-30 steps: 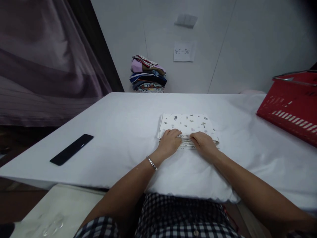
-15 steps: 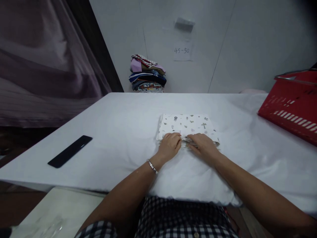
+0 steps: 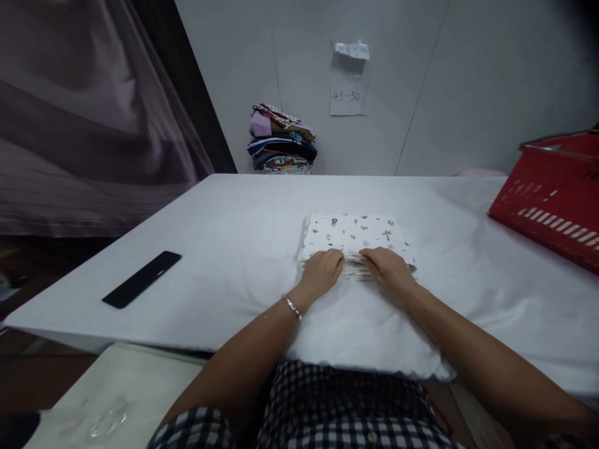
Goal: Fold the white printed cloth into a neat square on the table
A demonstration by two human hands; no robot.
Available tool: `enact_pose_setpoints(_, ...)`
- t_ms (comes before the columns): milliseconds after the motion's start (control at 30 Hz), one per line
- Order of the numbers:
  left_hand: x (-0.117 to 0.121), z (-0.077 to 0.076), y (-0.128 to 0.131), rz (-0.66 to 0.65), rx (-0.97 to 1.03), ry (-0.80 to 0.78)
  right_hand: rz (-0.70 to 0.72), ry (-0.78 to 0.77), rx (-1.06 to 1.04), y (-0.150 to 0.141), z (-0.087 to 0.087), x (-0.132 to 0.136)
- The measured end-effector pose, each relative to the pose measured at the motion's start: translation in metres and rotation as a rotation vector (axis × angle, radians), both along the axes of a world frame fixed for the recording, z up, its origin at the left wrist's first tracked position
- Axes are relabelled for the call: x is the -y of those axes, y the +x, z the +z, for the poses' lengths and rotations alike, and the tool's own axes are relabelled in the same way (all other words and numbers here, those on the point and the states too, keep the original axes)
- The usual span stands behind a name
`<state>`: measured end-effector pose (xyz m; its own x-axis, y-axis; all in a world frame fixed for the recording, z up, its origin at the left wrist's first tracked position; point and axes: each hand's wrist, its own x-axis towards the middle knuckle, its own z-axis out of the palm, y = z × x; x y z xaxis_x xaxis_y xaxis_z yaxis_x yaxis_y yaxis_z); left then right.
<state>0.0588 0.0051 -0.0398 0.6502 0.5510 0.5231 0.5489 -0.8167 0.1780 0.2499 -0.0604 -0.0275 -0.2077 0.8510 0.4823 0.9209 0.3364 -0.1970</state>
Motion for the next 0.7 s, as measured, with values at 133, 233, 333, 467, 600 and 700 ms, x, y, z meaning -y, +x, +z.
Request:
enact_pose_setpoints(133, 0.000, -0.002, 0.000, 0.015, -0.072, 0.061, -0.014, -0.052, 0.029, -0.003, 0.004, 0.004)
enact_pose_setpoints(233, 0.002, -0.002, -0.001, -0.014, -0.109, 0.079, -0.007, -0.076, 0.036, -0.003, 0.006, 0.004)
enact_pose_setpoints(333, 0.004, 0.001, -0.002, -0.052, -0.111, 0.094, -0.011, -0.077, 0.026, -0.002, 0.004, 0.004)
enact_pose_setpoints(467, 0.007, 0.005, -0.003, -0.095, -0.084, 0.060, -0.018, -0.076, 0.011, 0.001, -0.001, 0.001)
enact_pose_setpoints(600, 0.006, 0.003, -0.001, -0.100, -0.083, 0.013, -0.022, -0.075, 0.016, 0.001, -0.004, 0.000)
enact_pose_setpoints(700, 0.004, 0.001, 0.001, -0.077, -0.081, -0.010, -0.018, -0.076, 0.021, 0.001, -0.005, -0.001)
